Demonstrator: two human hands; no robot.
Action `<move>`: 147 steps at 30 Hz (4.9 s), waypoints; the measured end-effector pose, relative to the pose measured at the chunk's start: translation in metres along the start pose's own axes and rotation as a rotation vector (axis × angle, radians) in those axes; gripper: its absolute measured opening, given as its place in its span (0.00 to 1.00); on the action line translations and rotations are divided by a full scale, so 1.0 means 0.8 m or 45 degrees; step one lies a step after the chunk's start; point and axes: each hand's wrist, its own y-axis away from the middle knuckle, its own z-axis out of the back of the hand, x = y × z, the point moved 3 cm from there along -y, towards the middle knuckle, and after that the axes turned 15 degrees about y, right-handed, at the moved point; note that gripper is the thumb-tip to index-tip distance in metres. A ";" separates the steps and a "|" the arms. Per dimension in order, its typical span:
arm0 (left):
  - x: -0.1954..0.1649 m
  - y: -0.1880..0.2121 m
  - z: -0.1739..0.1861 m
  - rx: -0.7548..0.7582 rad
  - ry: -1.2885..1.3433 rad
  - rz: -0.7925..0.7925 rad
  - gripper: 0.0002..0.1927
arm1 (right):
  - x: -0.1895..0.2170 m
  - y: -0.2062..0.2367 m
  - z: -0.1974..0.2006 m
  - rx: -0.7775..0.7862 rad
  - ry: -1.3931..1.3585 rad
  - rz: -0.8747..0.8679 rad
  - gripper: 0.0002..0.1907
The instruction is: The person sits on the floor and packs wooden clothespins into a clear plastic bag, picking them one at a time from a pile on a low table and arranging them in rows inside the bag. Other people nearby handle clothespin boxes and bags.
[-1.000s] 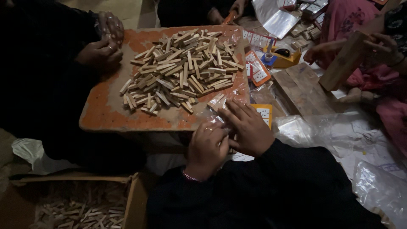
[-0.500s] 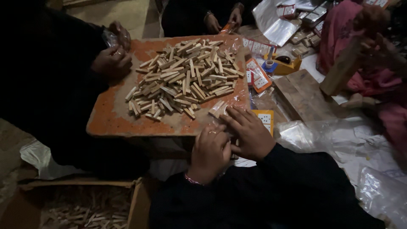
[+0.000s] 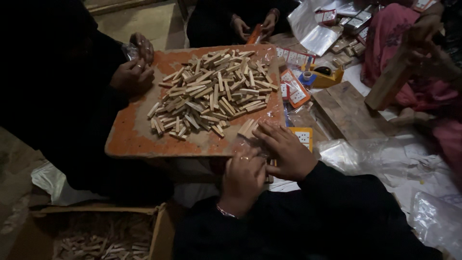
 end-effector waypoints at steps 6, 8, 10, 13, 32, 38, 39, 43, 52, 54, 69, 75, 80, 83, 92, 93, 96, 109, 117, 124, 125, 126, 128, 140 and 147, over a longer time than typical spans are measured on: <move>-0.016 0.015 -0.004 0.021 0.072 -0.155 0.17 | -0.009 0.011 0.004 -0.085 -0.005 0.027 0.48; -0.009 0.022 0.000 0.049 0.112 -0.025 0.13 | -0.012 0.021 0.008 -0.121 -0.048 -0.020 0.46; 0.004 0.020 0.009 0.019 0.112 0.023 0.11 | -0.015 0.029 0.010 -0.173 -0.048 -0.051 0.44; 0.022 0.013 0.027 -0.077 -0.003 0.040 0.12 | -0.015 0.044 0.010 -0.270 -0.013 -0.077 0.40; 0.029 -0.011 0.039 -0.063 -0.159 0.167 0.12 | 0.047 0.058 0.023 -0.590 -0.070 -0.195 0.30; 0.027 -0.004 0.048 -0.079 -0.192 0.146 0.16 | 0.047 0.072 0.061 -0.532 -0.378 0.066 0.22; 0.023 -0.002 0.049 -0.105 -0.190 0.116 0.17 | 0.047 0.075 0.066 -0.511 -0.408 0.133 0.20; 0.010 -0.005 0.038 0.009 -0.220 0.100 0.17 | 0.035 0.076 0.068 -0.561 -0.200 -0.258 0.15; 0.023 -0.002 0.053 0.040 -0.277 0.183 0.21 | 0.016 0.070 0.047 -0.468 -0.125 -0.441 0.16; 0.028 0.001 0.056 0.030 -0.266 0.279 0.19 | 0.017 0.069 0.044 -0.498 -0.098 -0.427 0.17; 0.021 -0.006 0.039 0.083 -0.299 0.164 0.20 | 0.022 0.058 0.035 -0.490 -0.019 -0.263 0.19; 0.028 -0.002 0.048 0.065 -0.261 0.348 0.19 | 0.029 0.065 0.034 -0.491 -0.067 -0.128 0.22; 0.011 -0.002 0.050 -0.061 -0.258 0.121 0.17 | 0.035 0.065 0.033 -0.515 -0.085 -0.105 0.24; 0.005 -0.008 0.041 -0.080 -0.272 0.066 0.18 | 0.035 0.063 0.032 -0.559 -0.093 -0.126 0.22; 0.005 -0.023 0.015 -0.132 -0.338 0.018 0.17 | 0.035 0.061 0.034 -0.631 -0.034 -0.235 0.15; 0.004 -0.025 0.013 -0.143 -0.360 -0.005 0.17 | 0.035 0.059 0.035 -0.630 -0.024 -0.233 0.14; 0.005 -0.029 0.009 -0.079 -0.357 0.074 0.17 | 0.034 0.057 0.039 -0.606 -0.044 -0.258 0.13; 0.006 -0.031 0.006 0.020 -0.337 0.165 0.10 | 0.026 0.052 0.034 -0.523 0.001 -0.450 0.16; 0.000 -0.039 0.007 -0.073 -0.275 0.095 0.14 | 0.023 0.050 0.033 -0.531 -0.010 -0.400 0.15; -0.002 -0.048 0.000 -0.184 -0.169 0.009 0.14 | 0.031 0.048 0.033 -0.603 -0.043 -0.385 0.13; -0.001 -0.050 -0.001 -0.194 -0.166 -0.003 0.14 | 0.031 0.047 0.033 -0.603 -0.053 -0.382 0.12; 0.001 -0.051 -0.002 -0.203 -0.162 -0.018 0.15 | 0.030 0.046 0.032 -0.604 -0.062 -0.380 0.12; 0.005 -0.052 -0.003 -0.191 -0.133 -0.003 0.14 | 0.031 0.046 0.031 -0.629 -0.090 -0.367 0.11; 0.019 -0.063 -0.012 -0.147 -0.182 0.068 0.17 | 0.032 0.043 0.022 -0.572 -0.168 -0.373 0.07; 0.030 -0.069 -0.018 -0.020 -0.228 0.179 0.16 | 0.031 0.042 0.018 -0.508 -0.190 -0.325 0.06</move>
